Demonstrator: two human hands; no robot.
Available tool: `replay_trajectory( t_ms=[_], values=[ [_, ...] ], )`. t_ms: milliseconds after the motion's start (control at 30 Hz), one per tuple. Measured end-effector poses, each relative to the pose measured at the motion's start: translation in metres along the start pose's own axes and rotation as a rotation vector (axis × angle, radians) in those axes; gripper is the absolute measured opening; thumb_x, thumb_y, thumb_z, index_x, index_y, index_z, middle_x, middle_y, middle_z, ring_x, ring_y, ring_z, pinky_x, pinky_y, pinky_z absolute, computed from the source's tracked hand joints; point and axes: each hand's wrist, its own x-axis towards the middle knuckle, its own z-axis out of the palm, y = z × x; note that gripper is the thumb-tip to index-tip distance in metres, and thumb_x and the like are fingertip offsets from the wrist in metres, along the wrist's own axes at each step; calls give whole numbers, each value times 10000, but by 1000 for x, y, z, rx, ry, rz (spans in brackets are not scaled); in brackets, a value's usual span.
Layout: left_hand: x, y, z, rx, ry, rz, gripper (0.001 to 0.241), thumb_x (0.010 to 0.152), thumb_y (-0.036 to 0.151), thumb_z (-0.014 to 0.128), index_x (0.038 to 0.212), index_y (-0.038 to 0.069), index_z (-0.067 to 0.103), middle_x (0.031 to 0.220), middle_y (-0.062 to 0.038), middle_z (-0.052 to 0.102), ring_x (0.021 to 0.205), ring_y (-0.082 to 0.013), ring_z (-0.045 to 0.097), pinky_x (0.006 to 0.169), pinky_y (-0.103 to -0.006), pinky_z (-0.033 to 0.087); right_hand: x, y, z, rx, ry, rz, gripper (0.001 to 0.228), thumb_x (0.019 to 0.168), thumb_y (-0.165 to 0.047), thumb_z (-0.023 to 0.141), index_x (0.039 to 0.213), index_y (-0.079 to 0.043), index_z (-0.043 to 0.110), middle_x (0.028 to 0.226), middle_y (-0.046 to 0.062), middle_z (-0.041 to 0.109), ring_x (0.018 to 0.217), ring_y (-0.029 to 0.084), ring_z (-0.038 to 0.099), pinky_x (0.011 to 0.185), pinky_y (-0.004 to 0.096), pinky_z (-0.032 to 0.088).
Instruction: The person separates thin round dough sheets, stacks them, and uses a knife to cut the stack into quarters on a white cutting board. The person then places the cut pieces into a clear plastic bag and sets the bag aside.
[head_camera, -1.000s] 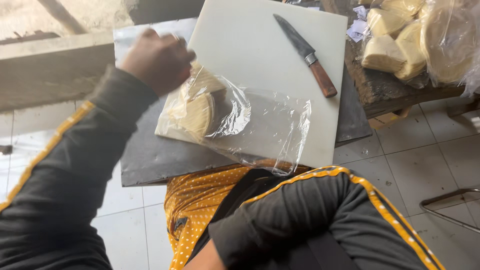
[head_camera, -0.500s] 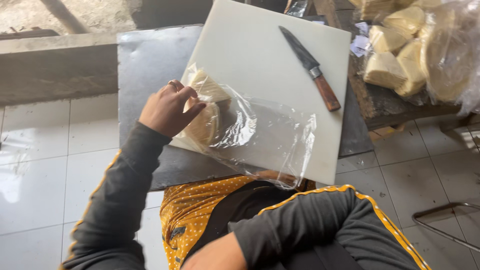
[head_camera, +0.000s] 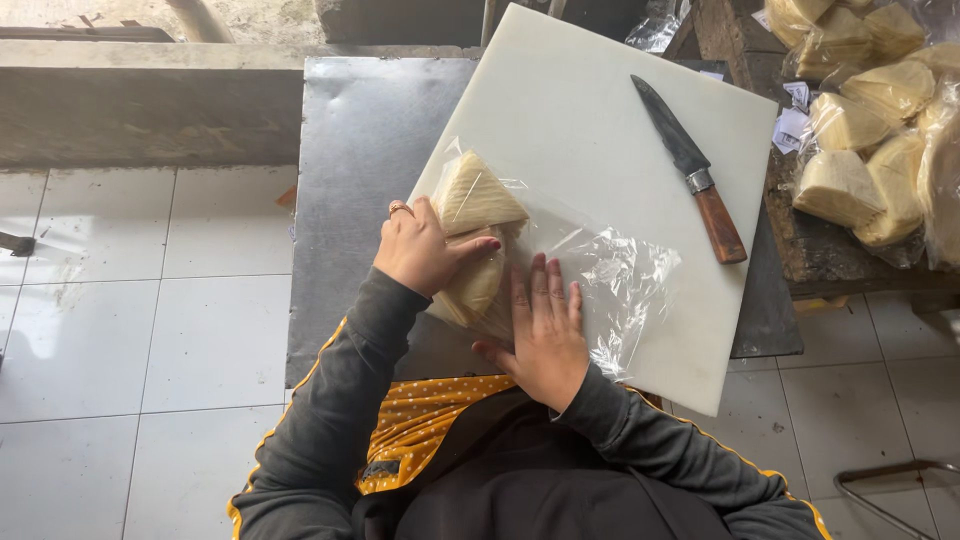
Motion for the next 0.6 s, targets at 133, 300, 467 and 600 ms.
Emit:
replay_trajectory(
  t_ms=[133, 300, 467, 600],
  values=[
    [16, -1, -19, -120, -245, -129, 1222, 576, 853, 752, 1139, -211, 546, 1072, -388, 632, 989, -464, 709, 821, -447, 604, -10, 9, 3, 360, -13, 72, 1101, 919, -699, 463, 1641, 38, 77, 1705, 340, 60, 1603, 489, 71, 1253, 626, 128],
    [25, 7, -28, -93, -327, -158, 1132, 650, 866, 712, 1042, -192, 627, 980, -327, 722, 963, -393, 734, 829, -420, 594, 7, -8, 11, 548, 195, -16, 1085, 1015, -717, 434, 1624, 100, 61, 1689, 404, 71, 1601, 532, 84, 1289, 594, 153],
    [25, 16, -30, -181, -392, -234, 996, 622, 844, 664, 960, -89, 757, 919, -239, 775, 858, -338, 778, 818, -409, 597, 17, -15, 23, 122, 157, 15, 1199, 878, -766, 536, 1565, 123, 117, 1609, 388, 154, 1537, 493, 169, 1240, 587, 154],
    [22, 14, -26, -262, -323, -238, 956, 686, 743, 762, 1010, -149, 645, 953, -256, 735, 847, -303, 766, 736, -395, 623, 14, -13, 27, 69, 108, 38, 1209, 862, -755, 568, 1544, 145, 136, 1595, 393, 181, 1523, 495, 180, 1224, 584, 155]
  ],
)
